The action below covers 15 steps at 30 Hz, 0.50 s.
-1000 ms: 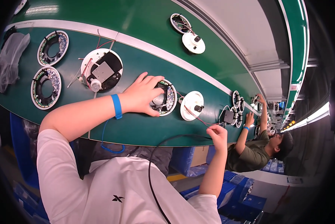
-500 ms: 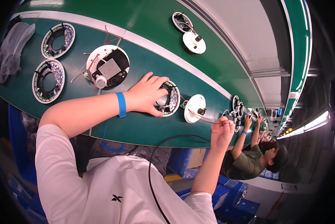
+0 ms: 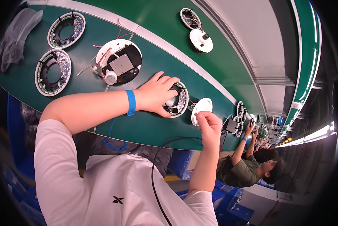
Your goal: The person assembles circular LED light fixtures by hand, connecting electrical wiring to a circular LED board and mounting it into a fixture housing.
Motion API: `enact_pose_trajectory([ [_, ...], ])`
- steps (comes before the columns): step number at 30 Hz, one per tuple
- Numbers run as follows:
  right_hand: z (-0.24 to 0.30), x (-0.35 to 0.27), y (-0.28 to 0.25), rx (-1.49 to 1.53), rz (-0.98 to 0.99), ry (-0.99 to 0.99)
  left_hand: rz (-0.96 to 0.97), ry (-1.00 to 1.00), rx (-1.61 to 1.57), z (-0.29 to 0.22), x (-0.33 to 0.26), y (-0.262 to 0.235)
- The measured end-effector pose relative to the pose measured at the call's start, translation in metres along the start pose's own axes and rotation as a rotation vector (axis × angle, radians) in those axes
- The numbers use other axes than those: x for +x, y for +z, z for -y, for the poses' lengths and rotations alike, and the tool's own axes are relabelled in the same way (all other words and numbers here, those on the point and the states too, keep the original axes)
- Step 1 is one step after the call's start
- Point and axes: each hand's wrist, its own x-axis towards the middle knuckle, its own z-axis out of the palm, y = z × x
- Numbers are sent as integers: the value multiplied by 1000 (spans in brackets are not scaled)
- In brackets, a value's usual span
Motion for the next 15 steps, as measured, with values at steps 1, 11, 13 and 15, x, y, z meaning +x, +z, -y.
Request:
enact_pose_trajectory([
  [1, 0, 3, 7, -23, 22, 0, -2, 0, 1, -1, -1, 1],
  [11, -9, 7, 26, 1, 150, 59, -42, 7, 0, -7, 4, 0],
  [13, -6, 8, 29, -79, 101, 54, -40, 4, 5, -8, 4, 2],
  [15, -5, 12, 31, -168, 68, 19, -37, 8, 13, -7, 5, 2],
])
